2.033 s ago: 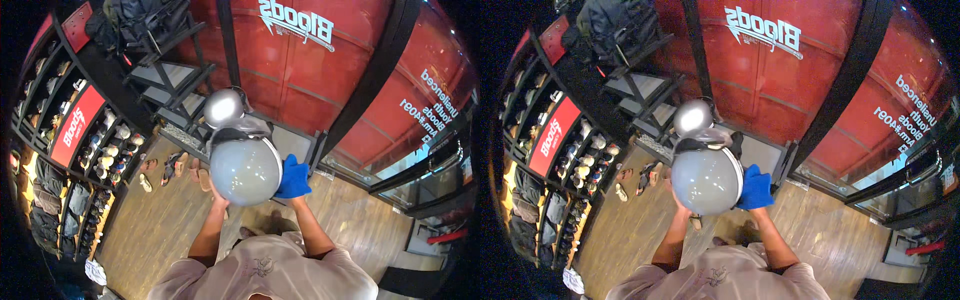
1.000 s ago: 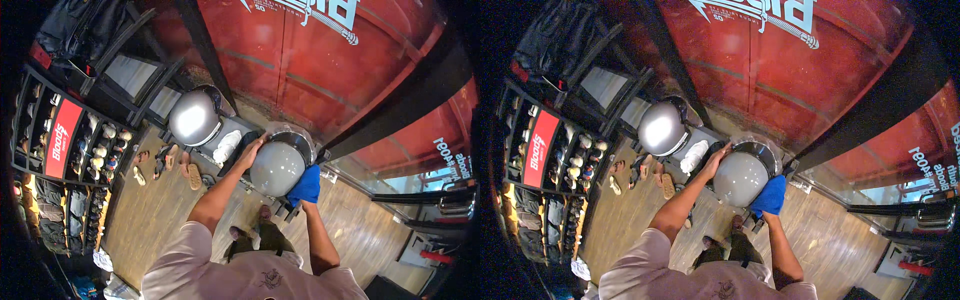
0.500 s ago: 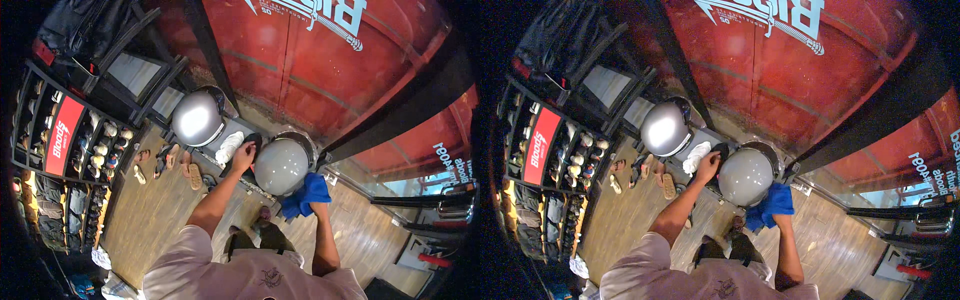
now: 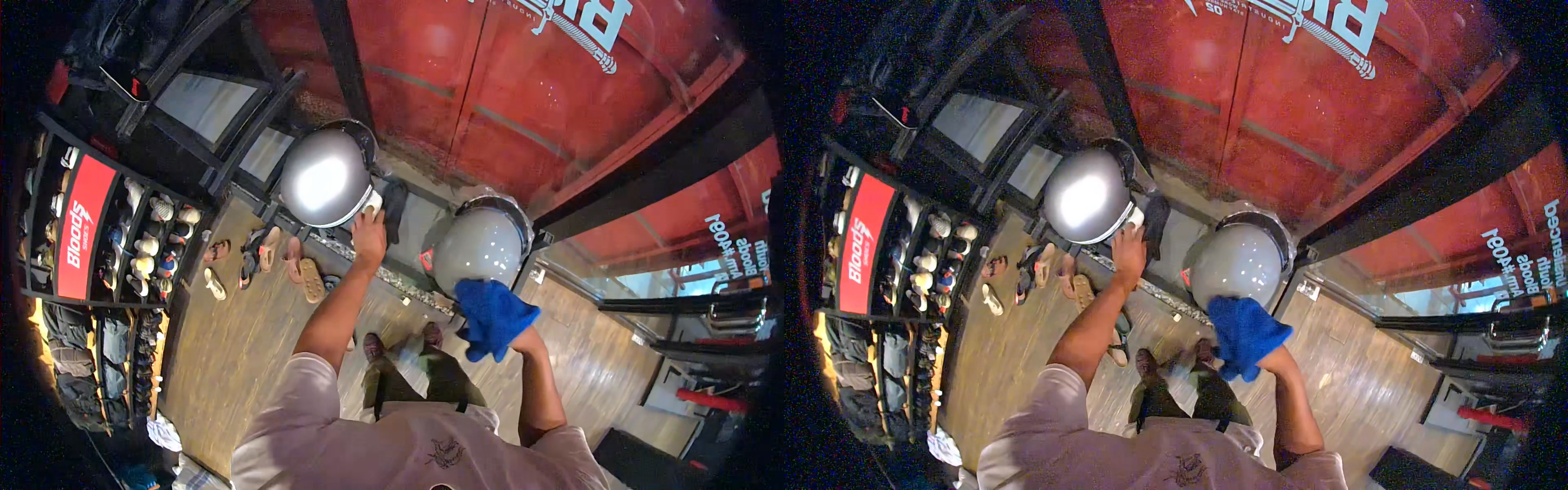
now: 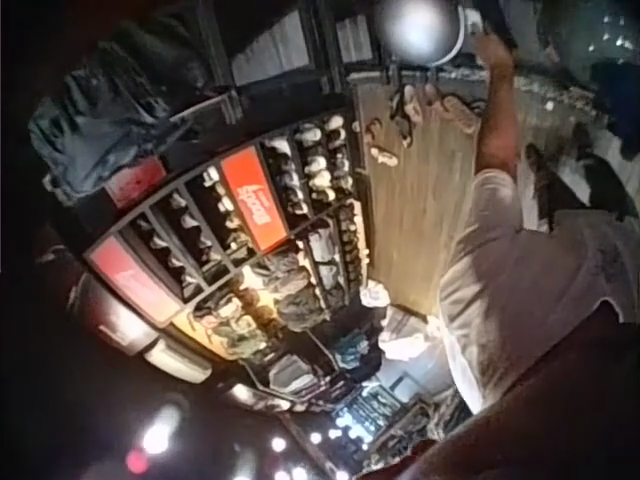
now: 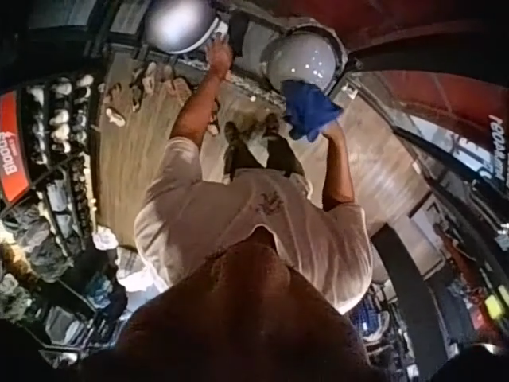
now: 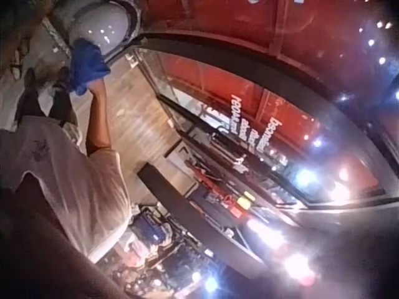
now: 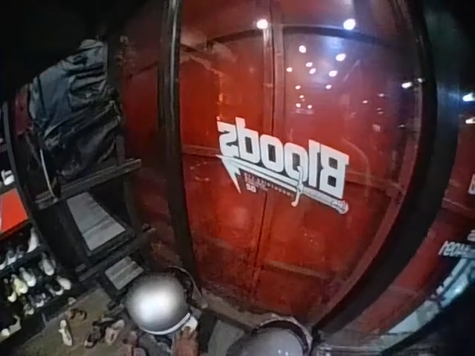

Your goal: Cleaning and organizing display merchandise including helmets, shoes, and shelves in a retail environment.

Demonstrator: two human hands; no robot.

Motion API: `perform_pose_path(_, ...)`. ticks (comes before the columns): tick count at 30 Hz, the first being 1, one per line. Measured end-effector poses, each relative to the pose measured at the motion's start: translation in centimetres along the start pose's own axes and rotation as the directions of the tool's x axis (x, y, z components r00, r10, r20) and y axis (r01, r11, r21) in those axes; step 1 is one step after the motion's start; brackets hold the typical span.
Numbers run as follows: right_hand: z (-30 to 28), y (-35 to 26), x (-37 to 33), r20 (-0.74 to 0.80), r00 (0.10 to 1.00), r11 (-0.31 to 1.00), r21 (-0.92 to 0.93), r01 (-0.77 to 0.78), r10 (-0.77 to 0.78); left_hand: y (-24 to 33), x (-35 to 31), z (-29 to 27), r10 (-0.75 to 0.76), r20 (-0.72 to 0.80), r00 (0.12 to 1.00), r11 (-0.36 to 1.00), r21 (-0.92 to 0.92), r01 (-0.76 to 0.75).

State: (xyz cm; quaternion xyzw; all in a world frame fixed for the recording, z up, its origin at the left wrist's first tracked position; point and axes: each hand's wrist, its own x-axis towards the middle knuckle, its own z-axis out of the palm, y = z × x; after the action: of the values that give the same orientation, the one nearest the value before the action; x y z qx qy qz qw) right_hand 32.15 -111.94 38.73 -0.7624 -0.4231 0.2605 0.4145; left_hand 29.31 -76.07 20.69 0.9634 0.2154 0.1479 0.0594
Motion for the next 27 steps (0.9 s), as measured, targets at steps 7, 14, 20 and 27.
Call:
perform_pose_path(7, 7.7, 1.1, 13.7, -0.397, 0.885, 0.87, -0.492, 0.017, -0.242, -0.6, -1.2, -2.6, 0.231, 0.045, 0.972, 0.943, -0.257, -0.212)
perform_pose_path(14, 11.8, 3.8, 24.6, -0.524, 0.818, 0.747, -0.441, -0.498, 0.236, -5.8, -5.2, -3.8, 0.215, -0.075, 0.974, 0.801, -0.557, -0.22)
perform_pose_path(20, 18.4, 3.5, 26.4, -0.5, 0.866, 0.708, -0.6, -0.372, 0.031, -8.8, -6.0, -3.2, 0.009, 0.031, 0.999, 0.703, -0.711, 0.016)
perform_pose_path(27, 25.2, 2.3, 27.1, -0.284, 0.891, 0.717, -0.529, -0.454, 0.355, -9.3, -8.6, 1.0, -0.162, 0.591, 0.79, -0.319, -0.789, 0.525)
